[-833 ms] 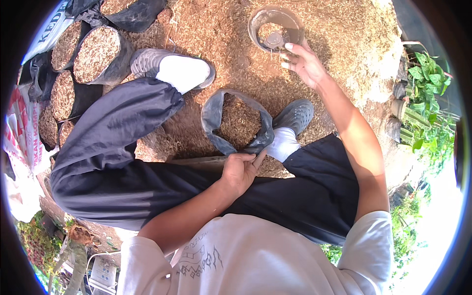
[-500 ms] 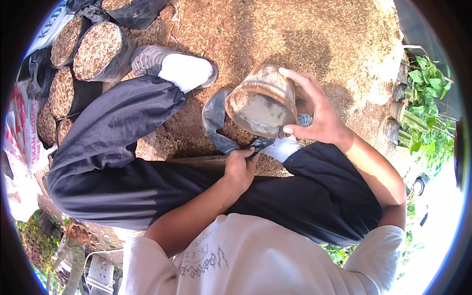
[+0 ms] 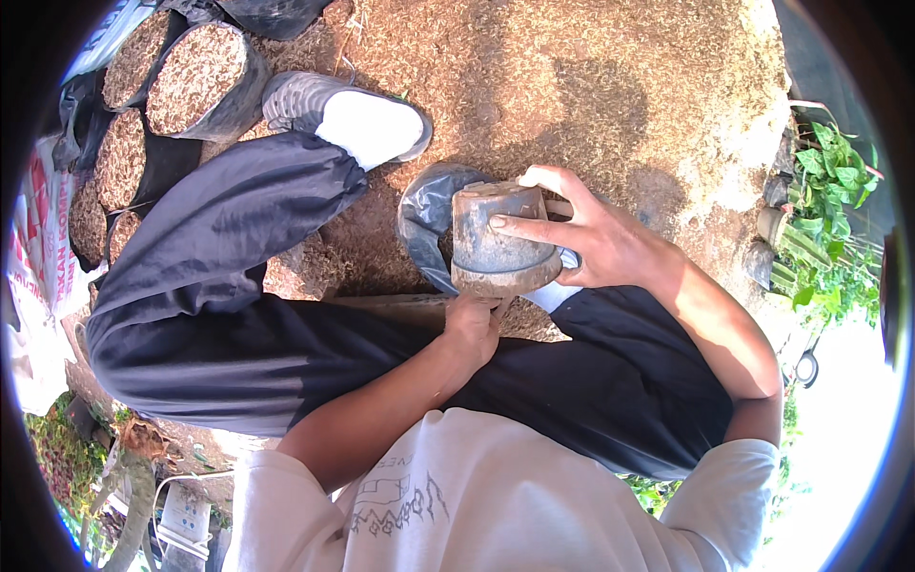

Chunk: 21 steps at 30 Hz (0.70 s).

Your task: The person scoops grain from a large pile into small black plastic pots using a cylindrical scoop. They fill each pot, level the surface, and place the filled pots in a row. The person repeats this process for multiple pots.

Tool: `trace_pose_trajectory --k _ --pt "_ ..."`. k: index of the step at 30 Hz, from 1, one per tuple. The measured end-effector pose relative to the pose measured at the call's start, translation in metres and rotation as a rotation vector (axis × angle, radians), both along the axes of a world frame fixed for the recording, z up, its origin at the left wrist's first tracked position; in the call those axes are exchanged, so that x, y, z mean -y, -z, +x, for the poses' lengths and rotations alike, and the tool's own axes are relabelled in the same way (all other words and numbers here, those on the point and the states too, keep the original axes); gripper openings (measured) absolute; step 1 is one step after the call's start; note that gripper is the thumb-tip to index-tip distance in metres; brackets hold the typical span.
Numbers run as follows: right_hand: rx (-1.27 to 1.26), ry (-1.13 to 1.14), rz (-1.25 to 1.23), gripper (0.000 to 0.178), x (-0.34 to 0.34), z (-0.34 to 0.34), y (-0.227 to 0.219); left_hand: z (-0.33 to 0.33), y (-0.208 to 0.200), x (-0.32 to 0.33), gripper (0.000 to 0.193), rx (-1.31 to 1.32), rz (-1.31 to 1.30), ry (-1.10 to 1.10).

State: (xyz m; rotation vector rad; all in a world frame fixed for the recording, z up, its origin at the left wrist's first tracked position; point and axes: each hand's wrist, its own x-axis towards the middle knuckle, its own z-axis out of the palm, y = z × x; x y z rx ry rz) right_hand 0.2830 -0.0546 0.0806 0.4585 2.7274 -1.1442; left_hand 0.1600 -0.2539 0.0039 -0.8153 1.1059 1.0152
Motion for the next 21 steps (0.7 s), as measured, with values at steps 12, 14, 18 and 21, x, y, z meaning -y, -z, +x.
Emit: trace_pose_trajectory --k 12,14,18,21 --pt "-0.132 0.192 0.081 0.095 -0.004 0.001 -0.012 -0.013 -0.008 -0.001 0.048 0.187 0.013 0.047" --pt "-0.090 0.175 -0.058 0.096 0.004 0.004 -0.018 -0.018 -0.020 0.000 0.048 0.165 0.077 0.062" --pt "-0.220 0.038 0.064 0.086 0.012 0.013 -0.018 -0.028 -0.038 0.002 0.046 0.201 0.171 0.058" --pt "-0.289 0.057 0.124 0.085 0.009 0.018 -0.015 -0.029 -0.039 0.003 0.049 0.227 0.191 0.166"
